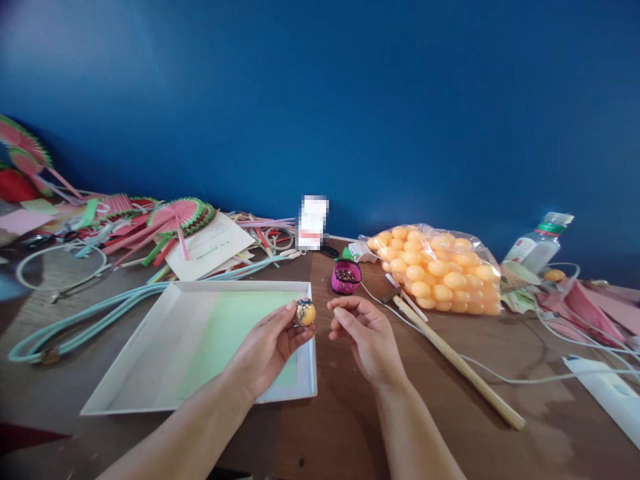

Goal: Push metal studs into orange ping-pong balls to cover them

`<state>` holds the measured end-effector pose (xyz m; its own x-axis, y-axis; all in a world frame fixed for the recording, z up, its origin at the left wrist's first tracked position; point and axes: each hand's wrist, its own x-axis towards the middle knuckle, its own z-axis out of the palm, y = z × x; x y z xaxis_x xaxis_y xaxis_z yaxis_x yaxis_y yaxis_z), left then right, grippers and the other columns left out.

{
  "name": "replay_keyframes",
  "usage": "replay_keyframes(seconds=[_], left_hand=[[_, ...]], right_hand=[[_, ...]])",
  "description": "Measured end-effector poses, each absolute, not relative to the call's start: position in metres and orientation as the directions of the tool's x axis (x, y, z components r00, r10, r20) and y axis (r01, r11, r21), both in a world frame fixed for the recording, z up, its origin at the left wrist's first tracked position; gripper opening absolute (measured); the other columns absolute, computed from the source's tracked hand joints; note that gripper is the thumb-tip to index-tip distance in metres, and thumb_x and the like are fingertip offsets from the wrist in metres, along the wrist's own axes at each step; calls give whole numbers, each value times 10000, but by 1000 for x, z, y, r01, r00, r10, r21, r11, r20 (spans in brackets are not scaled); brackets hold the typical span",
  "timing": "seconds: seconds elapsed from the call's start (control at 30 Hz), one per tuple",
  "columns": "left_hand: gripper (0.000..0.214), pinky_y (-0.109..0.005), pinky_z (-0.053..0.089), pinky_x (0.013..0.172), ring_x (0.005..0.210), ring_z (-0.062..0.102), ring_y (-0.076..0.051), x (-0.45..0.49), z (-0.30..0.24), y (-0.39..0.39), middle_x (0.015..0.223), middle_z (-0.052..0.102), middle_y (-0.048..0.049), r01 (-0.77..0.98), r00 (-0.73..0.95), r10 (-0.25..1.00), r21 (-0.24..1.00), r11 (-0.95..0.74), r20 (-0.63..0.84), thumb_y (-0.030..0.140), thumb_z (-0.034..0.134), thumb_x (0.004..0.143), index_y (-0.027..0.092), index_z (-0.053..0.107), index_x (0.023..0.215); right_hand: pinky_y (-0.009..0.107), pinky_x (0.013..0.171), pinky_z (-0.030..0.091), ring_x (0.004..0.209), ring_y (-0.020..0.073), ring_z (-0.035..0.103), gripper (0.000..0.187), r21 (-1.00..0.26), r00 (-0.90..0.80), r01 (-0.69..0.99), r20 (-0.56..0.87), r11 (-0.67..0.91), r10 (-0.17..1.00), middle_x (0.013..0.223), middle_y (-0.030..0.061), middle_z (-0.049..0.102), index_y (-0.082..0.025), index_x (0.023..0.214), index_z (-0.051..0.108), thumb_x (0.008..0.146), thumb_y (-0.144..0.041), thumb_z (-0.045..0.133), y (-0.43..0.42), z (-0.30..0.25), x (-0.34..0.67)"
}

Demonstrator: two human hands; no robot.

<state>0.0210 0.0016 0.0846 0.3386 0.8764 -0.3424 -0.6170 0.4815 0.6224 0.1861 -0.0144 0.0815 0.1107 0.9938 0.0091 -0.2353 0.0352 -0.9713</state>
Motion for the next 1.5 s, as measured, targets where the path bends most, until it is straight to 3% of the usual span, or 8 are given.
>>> replay_keyframes(seconds=[0.23, 0.7, 1.5], left_hand=[[227, -233, 550, 681, 703, 635, -123, 21, 83, 2, 848, 664, -77, -611, 345, 873, 624, 487, -344, 294, 667, 777, 112, 654, 913], [260, -226, 537, 680, 703, 634, -126, 22, 82, 1, 865, 659, -84, -606, 356, 870, 624, 493, -341, 310, 648, 793, 100, 644, 945], [254, -229, 534, 669, 701, 632, -131, 21, 83, 1, 871, 658, -88, -587, 346, 862, 632, 506, -369, 297, 637, 800, 95, 646, 954]], right_hand=[[176, 490, 471, 561, 70, 508, 183, -945, 136, -326, -2, 43, 991, 775, 1, 613, -225, 906, 687, 737, -283, 724, -14, 78, 188], [170, 497, 472, 574, 64, 490, 191, -925, 140, -379, -18, 37, 990, 826, 22, 622, -218, 931, 716, 745, -260, 722, -12, 76, 188], [186, 484, 459, 613, 85, 456, 207, -918, 152, -392, -3, 58, 988, 789, 35, 562, -193, 955, 725, 756, -247, 703, -15, 80, 186]])
